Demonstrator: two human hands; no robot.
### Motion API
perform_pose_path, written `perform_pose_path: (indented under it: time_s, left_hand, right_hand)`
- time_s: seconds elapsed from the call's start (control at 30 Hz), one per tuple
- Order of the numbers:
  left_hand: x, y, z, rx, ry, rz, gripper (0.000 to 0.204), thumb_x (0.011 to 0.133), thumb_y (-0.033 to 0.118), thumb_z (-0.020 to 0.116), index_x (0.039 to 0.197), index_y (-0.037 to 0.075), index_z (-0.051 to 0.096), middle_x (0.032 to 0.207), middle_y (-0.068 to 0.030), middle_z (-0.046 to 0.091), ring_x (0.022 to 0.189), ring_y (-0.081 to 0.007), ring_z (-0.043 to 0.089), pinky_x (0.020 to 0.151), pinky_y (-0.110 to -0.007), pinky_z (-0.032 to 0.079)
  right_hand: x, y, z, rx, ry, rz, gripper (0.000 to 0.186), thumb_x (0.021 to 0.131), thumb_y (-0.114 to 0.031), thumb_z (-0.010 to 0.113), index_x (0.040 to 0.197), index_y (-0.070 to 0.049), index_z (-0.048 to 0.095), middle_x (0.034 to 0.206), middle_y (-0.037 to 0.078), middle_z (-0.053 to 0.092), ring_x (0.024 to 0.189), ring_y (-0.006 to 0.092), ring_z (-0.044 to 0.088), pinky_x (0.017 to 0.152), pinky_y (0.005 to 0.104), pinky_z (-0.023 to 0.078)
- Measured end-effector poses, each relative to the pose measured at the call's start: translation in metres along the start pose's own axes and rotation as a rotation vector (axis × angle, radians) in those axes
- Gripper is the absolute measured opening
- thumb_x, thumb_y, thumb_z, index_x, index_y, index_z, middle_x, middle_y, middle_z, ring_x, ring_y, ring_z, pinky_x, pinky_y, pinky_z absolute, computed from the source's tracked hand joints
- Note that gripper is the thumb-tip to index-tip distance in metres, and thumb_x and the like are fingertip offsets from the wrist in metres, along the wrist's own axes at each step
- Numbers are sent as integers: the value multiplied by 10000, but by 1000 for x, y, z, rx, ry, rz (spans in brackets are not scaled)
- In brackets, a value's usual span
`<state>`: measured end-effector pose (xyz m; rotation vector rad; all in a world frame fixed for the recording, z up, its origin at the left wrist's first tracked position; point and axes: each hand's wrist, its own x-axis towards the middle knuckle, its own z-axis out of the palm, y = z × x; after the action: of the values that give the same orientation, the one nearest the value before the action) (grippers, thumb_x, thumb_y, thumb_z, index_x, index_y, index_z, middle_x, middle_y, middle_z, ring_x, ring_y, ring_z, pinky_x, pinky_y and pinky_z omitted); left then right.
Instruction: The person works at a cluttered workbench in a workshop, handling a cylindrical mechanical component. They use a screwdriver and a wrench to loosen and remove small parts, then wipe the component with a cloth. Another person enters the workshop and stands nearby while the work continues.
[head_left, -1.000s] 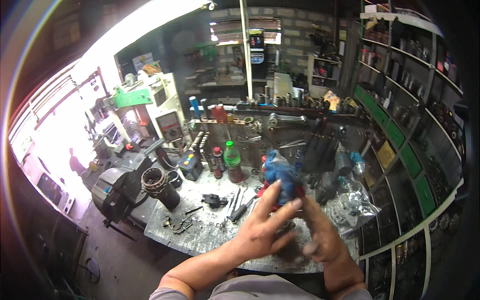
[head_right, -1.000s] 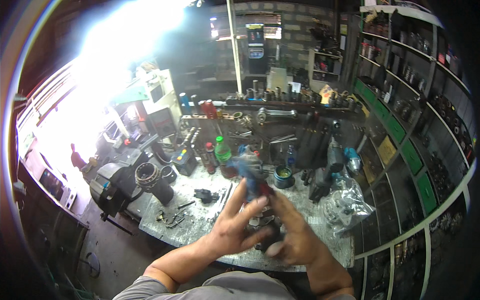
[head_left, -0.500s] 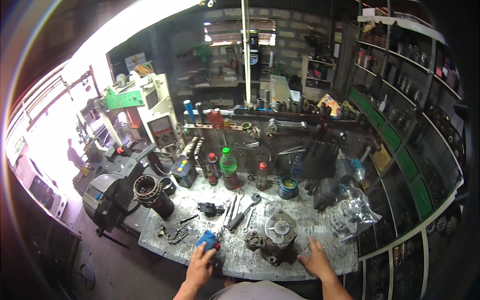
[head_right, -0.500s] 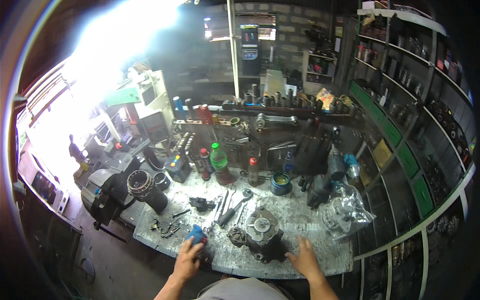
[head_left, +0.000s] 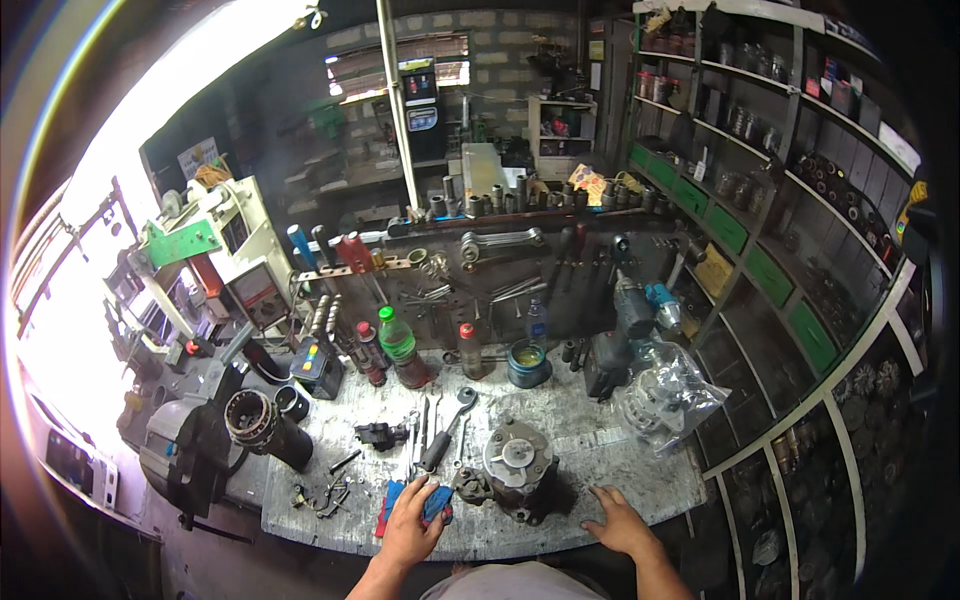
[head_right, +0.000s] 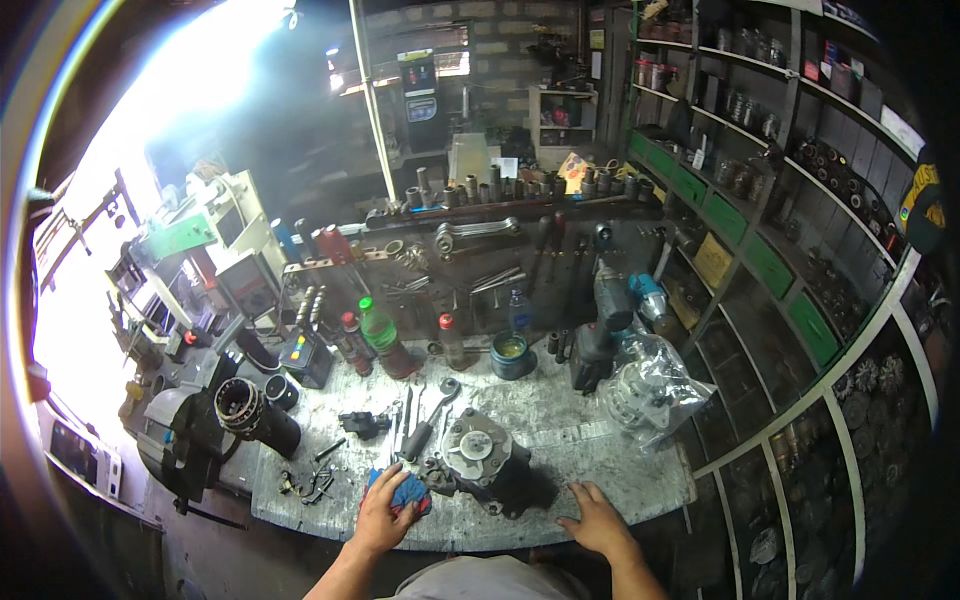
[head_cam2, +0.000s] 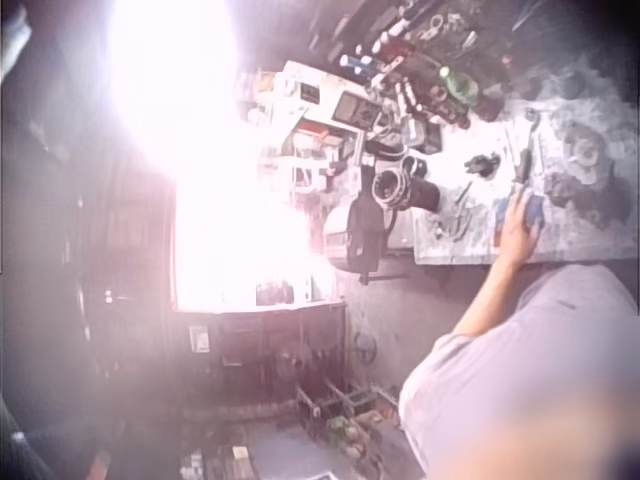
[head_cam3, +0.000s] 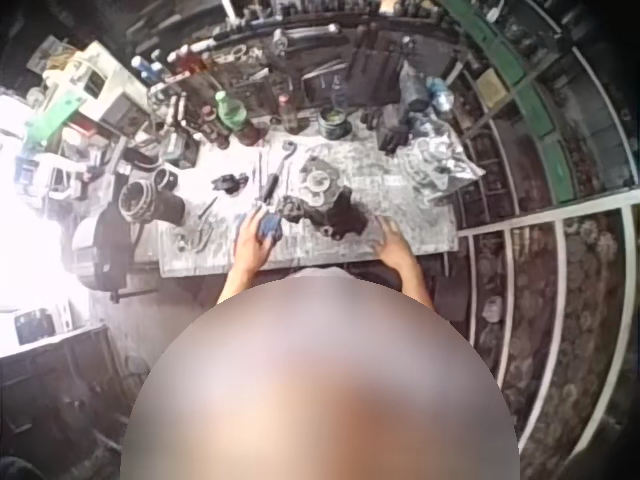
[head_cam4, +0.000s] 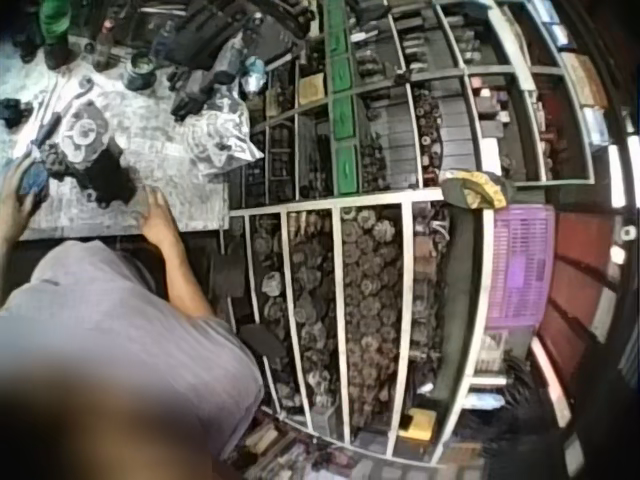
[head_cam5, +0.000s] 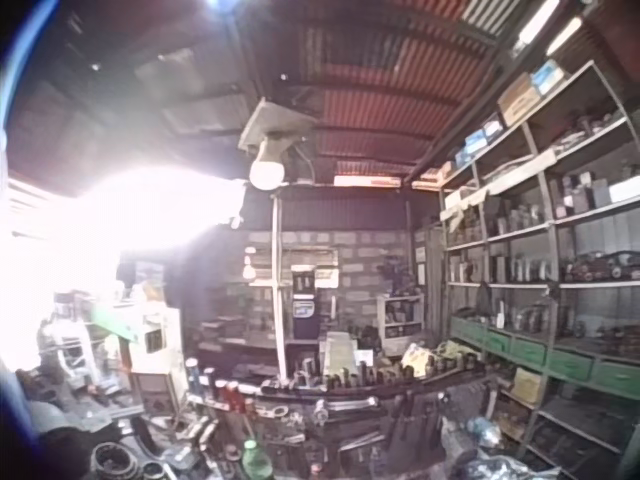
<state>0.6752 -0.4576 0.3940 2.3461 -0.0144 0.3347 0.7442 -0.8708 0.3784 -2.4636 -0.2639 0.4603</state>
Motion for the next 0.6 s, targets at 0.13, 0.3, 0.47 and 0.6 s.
perform_pose_path:
  time_s: [0.13,0.3,0.47,0.6]
  left_hand:
    - [1,11,2,-23,-1,9,581,922,121,800,1475,60,634,1563,-232,588,1430,-452,580,1210,-497,469]
    - [-17,19,4,-40,21,-56,577,912,111,814,1456,26,641,1550,-242,611,1429,-439,599,1205,-475,482]
    - [-48,24,-2,-19,48,-202,587,909,111,822,1465,49,644,1553,-222,612,1427,-426,602,1203,-468,484]
    - [-77,26,-7,7,148,-249,565,940,106,791,1481,50,642,1521,-229,641,1425,-407,613,1198,-462,493]
  right_hand:
    - [3,7,-11,87,119,-53,761,940,-269,853,1599,-54,539,1573,244,579,1376,436,629,1154,462,525]
    - [47,-1,-27,412,204,-123,630,981,-130,803,1556,-14,572,1389,190,720,1173,306,739,999,410,606]
    - [129,-39,-56,890,181,-237,497,1055,-80,716,1508,66,571,1271,153,753,1028,190,742,874,330,625]
    - [206,-91,-86,974,202,-333,451,1092,-141,676,1485,59,578,1140,131,759,909,184,728,731,311,604]
